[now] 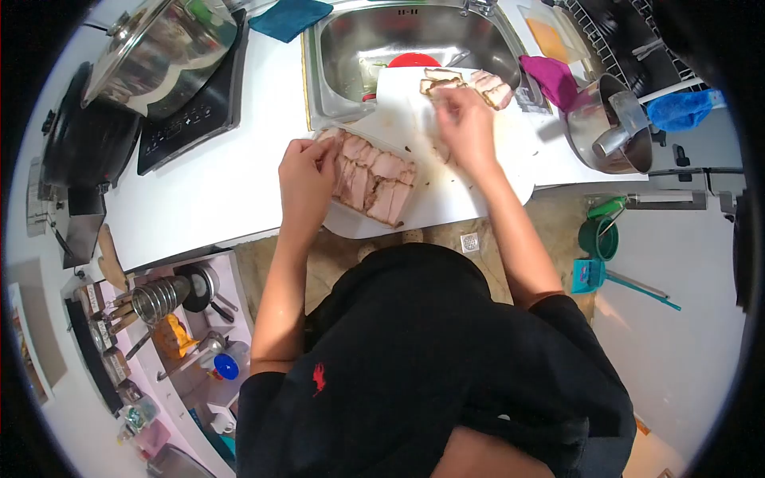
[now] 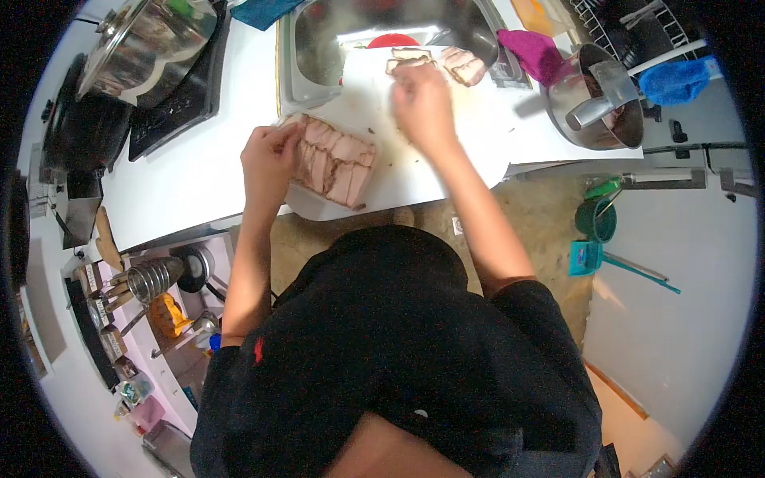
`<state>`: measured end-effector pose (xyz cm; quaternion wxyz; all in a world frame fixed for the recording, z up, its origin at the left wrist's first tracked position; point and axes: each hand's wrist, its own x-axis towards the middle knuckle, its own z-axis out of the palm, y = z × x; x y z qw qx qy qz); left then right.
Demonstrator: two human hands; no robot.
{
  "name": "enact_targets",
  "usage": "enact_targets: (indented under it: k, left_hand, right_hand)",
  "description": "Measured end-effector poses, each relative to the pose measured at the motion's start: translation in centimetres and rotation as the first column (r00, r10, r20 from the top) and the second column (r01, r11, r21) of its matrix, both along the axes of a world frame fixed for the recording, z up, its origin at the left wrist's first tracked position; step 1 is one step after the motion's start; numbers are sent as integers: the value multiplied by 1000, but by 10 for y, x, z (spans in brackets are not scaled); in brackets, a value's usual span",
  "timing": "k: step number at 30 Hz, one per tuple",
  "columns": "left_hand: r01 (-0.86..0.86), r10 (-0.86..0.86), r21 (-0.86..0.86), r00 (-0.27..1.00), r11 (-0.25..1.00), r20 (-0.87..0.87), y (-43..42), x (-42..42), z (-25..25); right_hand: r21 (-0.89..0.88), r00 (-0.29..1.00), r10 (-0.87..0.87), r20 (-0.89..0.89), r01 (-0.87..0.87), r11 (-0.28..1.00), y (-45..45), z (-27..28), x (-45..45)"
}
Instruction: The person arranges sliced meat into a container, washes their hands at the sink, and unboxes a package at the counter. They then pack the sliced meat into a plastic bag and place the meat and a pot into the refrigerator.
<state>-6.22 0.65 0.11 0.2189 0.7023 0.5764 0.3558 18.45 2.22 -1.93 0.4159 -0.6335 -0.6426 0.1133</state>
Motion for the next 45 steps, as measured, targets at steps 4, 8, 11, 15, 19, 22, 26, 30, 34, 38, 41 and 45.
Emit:
enact_targets:
  k: [4,8,11,15,19,22,26,30,34,38,41,45]
  left_hand:
    - [26,-26,23,1000,999,3,1,-1,0]
    - [-22,16,38,989,999,150,0,-12,13]
    - [-61,63,-15,988,998,141,1,-18,8]
    - [-33,45,106,993,994,-111,-7,-8,-12]
    - [-46,74,151,980,987,-184,-12,-1,-12]
    - [-31,30,41,999,999,12,-10,-10,1]
    - [-43,75,-118,956,992,283,-11,-21,29]
    - [105,-17,-184,905,977,425,-5,-15,36]
    - [277,-79,-317,852,907,518,-11,-8,34]
    - [168,8,-369,902,914,431,-9,-13,5]
    - [13,87,-335,955,942,283,-10,-7,16]
    - [-109,137,-247,986,963,99,-9,1,19]
  right_hand:
    - [-80,923,-158,352,198,977,30,-15,51]
    - [-100,940,-132,314,171,980,33,-16,58]
    - [-64,973,-180,142,191,980,27,-18,52]
    - [-137,969,-241,-60,231,963,22,-23,45]
    - [-89,959,-281,24,282,955,17,-15,35]
    - [-62,930,-359,-74,355,933,15,-13,32]
    - [-60,880,-10,-475,-21,998,13,19,27]
    - [-213,766,367,-528,-538,816,6,78,-31]
    - [-248,599,673,-435,-798,550,33,44,-65]
    - [-312,598,747,-292,-798,517,45,32,-79]
    - [-278,615,710,-343,-788,549,50,27,-81]
    - [-200,676,719,-163,-736,647,52,24,-80]
